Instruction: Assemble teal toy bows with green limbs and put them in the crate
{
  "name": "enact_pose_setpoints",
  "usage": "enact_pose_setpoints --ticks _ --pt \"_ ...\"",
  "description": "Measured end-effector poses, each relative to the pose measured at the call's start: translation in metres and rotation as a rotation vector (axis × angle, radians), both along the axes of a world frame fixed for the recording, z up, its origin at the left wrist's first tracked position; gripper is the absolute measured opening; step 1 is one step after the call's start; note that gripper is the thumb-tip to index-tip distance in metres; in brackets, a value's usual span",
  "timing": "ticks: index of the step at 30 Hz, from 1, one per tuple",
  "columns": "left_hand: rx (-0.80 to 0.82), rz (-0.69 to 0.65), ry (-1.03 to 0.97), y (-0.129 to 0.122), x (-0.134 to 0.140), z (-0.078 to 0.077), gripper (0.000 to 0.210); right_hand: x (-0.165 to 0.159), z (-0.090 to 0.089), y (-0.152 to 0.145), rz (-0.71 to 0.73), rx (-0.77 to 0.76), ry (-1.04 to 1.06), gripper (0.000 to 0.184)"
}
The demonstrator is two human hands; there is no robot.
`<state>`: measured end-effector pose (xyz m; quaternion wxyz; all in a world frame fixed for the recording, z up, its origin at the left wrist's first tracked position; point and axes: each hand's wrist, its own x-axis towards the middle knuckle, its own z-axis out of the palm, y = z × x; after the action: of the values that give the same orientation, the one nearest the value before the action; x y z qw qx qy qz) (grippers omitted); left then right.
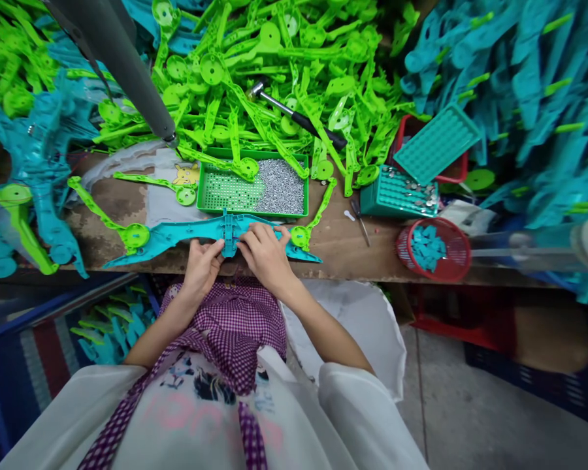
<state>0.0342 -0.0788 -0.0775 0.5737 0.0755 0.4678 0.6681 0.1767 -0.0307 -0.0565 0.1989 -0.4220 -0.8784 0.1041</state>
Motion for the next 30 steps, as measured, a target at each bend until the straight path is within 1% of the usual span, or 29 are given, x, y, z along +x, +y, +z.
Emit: enact_pose_setpoints --ticks 4,9,13,15,18,21,23,25,26,28,30 --pt "-0.038 -0.019 0.017 0.001 -0.003 0.0 0.057 -0.003 0.002 0.004 -0.041 -0.035 -0.017 0.02" --pt "0.015 -0.165 -0.006 0.001 -0.009 0.002 0.059 -0.012 0.005 0.003 -0.113 -0.048 0.009 0.023" --pt "0.04 -0.141 0.026 0.001 -0.008 0.002 0.056 -0.018 0.004 -0.001 -0.172 -0.053 0.015 0.025" --pt "0.04 -0.139 0.031 0.001 -0.007 0.002 0.058 -0.017 0.002 -0.002 -0.178 -0.064 0.004 0.026" --pt "0.045 -0.157 0.017 0.001 -0.006 0.001 0.063 -0.014 0.001 0.0 -0.138 -0.063 0.001 0.026" --pt "0.035 -0.137 0.021 0.002 -0.006 -0.001 0.065 -0.014 0.004 0.005 -0.071 -0.028 -0.013 0.023" --pt "0.032 -0.122 0.03 0.002 -0.005 -0.004 0.066 -0.017 0.007 0.01 0.041 -0.006 -0.046 0.023" --pt "0.038 -0.118 0.033 0.002 -0.004 -0.006 0.07 -0.022 0.01 0.015 0.17 -0.014 -0.096 0.023" --pt "0.042 -0.12 0.03 0.002 -0.004 -0.007 0.072 -0.024 0.011 0.018 0.209 -0.029 -0.126 0.023" --pt "0.047 -0.125 0.024 0.002 -0.004 -0.008 0.078 -0.028 0.014 0.023 0.23 -0.062 -0.183 0.023" --pt "0.047 -0.126 0.019 0.002 -0.004 -0.009 0.082 -0.032 0.016 0.026 0.221 -0.079 -0.229 0.021"
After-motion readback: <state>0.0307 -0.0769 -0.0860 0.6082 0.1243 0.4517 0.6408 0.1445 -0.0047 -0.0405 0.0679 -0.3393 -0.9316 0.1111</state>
